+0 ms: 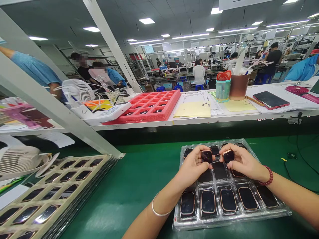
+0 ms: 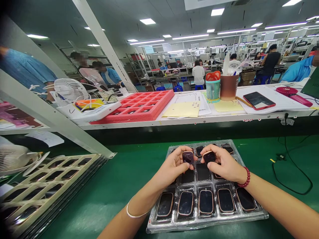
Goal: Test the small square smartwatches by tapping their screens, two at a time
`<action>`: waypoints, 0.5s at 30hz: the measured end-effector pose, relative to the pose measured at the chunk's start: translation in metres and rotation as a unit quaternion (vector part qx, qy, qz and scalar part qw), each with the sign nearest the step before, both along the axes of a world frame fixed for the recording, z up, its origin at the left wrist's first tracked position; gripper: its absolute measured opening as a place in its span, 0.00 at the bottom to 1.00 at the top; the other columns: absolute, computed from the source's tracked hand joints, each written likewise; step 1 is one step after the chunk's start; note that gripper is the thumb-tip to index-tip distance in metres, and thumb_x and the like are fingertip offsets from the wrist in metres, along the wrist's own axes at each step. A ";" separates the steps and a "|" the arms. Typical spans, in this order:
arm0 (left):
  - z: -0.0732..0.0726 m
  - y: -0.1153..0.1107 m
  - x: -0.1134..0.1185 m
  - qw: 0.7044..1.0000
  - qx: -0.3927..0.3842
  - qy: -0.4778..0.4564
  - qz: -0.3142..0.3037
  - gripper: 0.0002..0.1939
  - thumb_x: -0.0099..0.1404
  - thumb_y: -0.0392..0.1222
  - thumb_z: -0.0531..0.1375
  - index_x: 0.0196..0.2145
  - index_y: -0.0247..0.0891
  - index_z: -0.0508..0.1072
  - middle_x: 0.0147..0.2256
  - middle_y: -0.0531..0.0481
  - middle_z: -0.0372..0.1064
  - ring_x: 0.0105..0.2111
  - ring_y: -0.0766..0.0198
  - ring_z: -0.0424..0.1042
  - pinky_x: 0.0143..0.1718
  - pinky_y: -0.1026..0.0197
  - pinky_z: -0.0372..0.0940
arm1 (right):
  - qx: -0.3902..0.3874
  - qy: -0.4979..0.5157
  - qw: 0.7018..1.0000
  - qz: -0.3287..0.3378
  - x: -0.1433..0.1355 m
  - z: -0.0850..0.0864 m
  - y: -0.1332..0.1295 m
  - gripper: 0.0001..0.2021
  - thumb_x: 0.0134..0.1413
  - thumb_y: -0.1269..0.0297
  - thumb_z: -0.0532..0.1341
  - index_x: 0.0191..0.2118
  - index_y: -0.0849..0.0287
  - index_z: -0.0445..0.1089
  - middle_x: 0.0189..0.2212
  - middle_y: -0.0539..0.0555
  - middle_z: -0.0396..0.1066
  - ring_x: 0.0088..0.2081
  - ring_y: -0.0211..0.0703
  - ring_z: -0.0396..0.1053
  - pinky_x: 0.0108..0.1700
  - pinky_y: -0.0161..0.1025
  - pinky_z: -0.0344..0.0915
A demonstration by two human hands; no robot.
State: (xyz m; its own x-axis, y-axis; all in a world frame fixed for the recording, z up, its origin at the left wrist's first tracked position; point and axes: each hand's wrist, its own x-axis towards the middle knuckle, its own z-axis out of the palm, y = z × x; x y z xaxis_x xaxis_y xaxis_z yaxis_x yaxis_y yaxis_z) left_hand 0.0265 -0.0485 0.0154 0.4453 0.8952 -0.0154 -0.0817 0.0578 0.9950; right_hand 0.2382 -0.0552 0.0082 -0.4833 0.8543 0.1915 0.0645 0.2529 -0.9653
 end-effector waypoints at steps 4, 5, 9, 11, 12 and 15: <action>-0.002 0.005 -0.004 0.996 -0.063 -0.061 -0.029 0.26 0.48 0.28 0.63 0.46 0.38 0.63 0.37 0.50 0.69 0.28 0.70 0.71 0.25 0.69 0.59 | -0.012 0.012 1.000 0.003 0.000 0.000 0.000 0.16 0.48 0.75 0.57 0.45 0.58 0.62 0.36 0.53 0.67 0.37 0.42 0.66 0.37 0.37 0.63; -0.002 0.006 -0.004 0.993 -0.080 -0.081 -0.033 0.29 0.47 0.29 0.64 0.47 0.38 0.63 0.35 0.51 0.69 0.27 0.70 0.71 0.23 0.70 0.58 | -0.015 0.012 1.000 0.001 0.000 0.000 0.000 0.16 0.48 0.75 0.57 0.45 0.58 0.61 0.36 0.52 0.67 0.37 0.41 0.66 0.37 0.37 0.63; -0.002 0.009 -0.006 0.981 -0.117 -0.141 -0.058 0.32 0.47 0.33 0.68 0.49 0.37 0.63 0.34 0.50 0.69 0.23 0.71 0.71 0.18 0.73 0.55 | -0.012 0.005 1.000 -0.011 -0.002 0.000 0.001 0.15 0.49 0.74 0.57 0.45 0.58 0.61 0.35 0.52 0.67 0.37 0.41 0.66 0.37 0.37 0.63; 0.001 0.006 -0.010 0.974 -0.115 -0.173 -0.092 0.31 0.48 0.37 0.68 0.49 0.37 0.63 0.32 0.50 0.69 0.19 0.73 0.69 0.15 0.73 0.53 | -0.008 -0.003 1.000 -0.012 -0.003 0.000 0.000 0.15 0.50 0.72 0.58 0.45 0.58 0.61 0.35 0.52 0.67 0.35 0.41 0.66 0.36 0.37 0.63; 0.003 0.002 -0.013 0.967 -0.114 -0.189 -0.124 0.31 0.47 0.39 0.69 0.49 0.38 0.64 0.30 0.51 0.69 0.17 0.73 0.67 0.14 0.74 0.53 | -0.008 -0.008 1.000 -0.012 -0.002 -0.001 -0.001 0.14 0.51 0.71 0.58 0.46 0.58 0.61 0.35 0.52 0.68 0.34 0.41 0.66 0.35 0.37 0.64; 0.011 -0.015 -0.023 0.933 -0.139 -0.199 -0.267 0.36 0.41 0.43 0.72 0.48 0.37 0.66 0.24 0.53 0.68 0.16 0.71 0.67 0.15 0.72 0.59 | -0.012 -0.031 0.999 -0.017 0.001 -0.007 -0.003 0.14 0.54 0.65 0.58 0.48 0.57 0.61 0.37 0.53 0.68 0.35 0.42 0.67 0.33 0.36 0.64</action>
